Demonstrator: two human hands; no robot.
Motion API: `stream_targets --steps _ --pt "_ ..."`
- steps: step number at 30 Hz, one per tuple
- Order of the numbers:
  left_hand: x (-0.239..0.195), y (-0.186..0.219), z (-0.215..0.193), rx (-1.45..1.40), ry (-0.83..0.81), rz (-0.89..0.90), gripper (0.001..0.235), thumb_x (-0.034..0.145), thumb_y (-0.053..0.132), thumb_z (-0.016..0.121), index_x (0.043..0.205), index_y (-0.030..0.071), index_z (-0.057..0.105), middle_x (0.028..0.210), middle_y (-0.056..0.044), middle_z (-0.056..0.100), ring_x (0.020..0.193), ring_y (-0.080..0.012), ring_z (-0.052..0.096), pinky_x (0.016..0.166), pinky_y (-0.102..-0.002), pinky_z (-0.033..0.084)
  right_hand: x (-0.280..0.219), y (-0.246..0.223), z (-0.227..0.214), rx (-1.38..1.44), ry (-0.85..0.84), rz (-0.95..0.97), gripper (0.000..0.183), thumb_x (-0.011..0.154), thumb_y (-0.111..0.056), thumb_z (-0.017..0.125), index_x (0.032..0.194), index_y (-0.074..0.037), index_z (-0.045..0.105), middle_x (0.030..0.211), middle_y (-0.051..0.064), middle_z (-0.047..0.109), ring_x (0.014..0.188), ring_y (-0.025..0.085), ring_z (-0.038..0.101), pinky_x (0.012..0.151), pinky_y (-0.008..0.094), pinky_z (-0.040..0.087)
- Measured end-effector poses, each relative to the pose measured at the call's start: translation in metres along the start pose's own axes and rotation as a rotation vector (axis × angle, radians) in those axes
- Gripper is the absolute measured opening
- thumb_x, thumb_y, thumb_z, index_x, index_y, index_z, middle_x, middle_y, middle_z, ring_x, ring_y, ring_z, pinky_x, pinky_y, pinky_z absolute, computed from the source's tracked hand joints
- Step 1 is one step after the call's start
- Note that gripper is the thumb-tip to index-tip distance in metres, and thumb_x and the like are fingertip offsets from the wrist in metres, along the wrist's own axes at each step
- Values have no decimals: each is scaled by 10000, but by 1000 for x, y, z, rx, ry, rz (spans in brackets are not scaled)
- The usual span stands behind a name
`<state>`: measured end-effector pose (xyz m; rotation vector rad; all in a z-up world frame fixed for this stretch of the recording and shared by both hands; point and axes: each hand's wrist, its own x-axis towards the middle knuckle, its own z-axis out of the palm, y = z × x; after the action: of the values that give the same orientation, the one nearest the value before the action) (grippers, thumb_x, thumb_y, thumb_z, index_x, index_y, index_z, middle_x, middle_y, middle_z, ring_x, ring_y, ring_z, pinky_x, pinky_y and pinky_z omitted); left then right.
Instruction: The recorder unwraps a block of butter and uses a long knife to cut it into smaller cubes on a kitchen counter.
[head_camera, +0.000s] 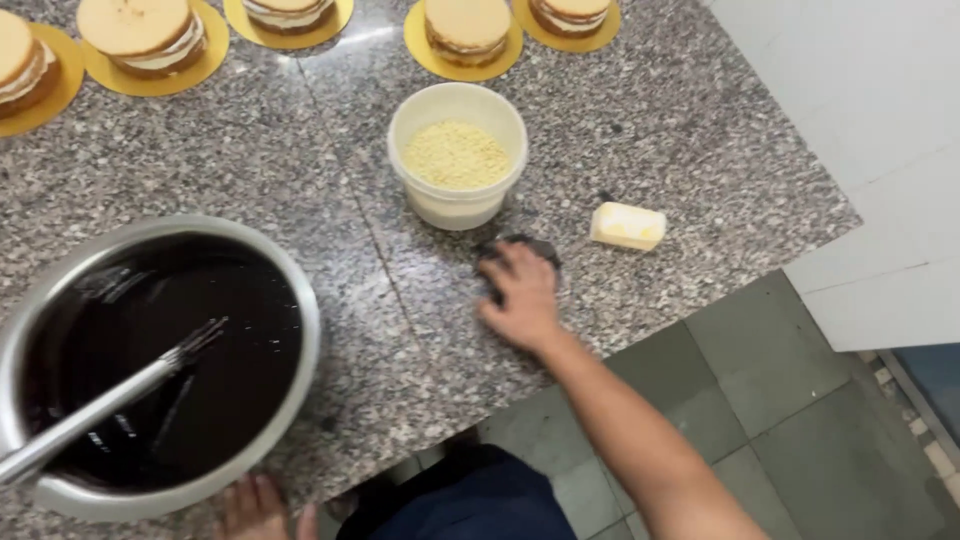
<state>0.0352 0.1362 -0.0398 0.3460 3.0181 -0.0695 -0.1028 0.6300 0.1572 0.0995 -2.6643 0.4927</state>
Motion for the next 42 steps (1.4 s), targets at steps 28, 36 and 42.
stream_targets --steps 28,36,42 --pt "-26 241 -132 -604 184 -242 192 868 332 770 860 140 763 884 -72 757 861 -237 748 762 -374 590 -81 29 -47 234 -143 -223 189 808 -275 739 918 -129 690 778 65 623 717 291 644 626 452 505" --pt "214 418 -265 -530 360 354 423 793 153 715 1212 93 697 1490 -214 522 1379 -416 465 1113 -535 363 -68 168 -115 363 -166 -336 131 655 -164 743 651 -126 617 643 73 604 609 290 618 568 447 467" --pt "307 535 -260 -436 95 543 812 689 318 825 1421 140 520 1514 -161 478 1432 -375 366 1136 -617 221 -43 360 -147 -128 -178 179 234 804 -350 708 667 -164 742 593 104 665 582 318 649 640 466 498"
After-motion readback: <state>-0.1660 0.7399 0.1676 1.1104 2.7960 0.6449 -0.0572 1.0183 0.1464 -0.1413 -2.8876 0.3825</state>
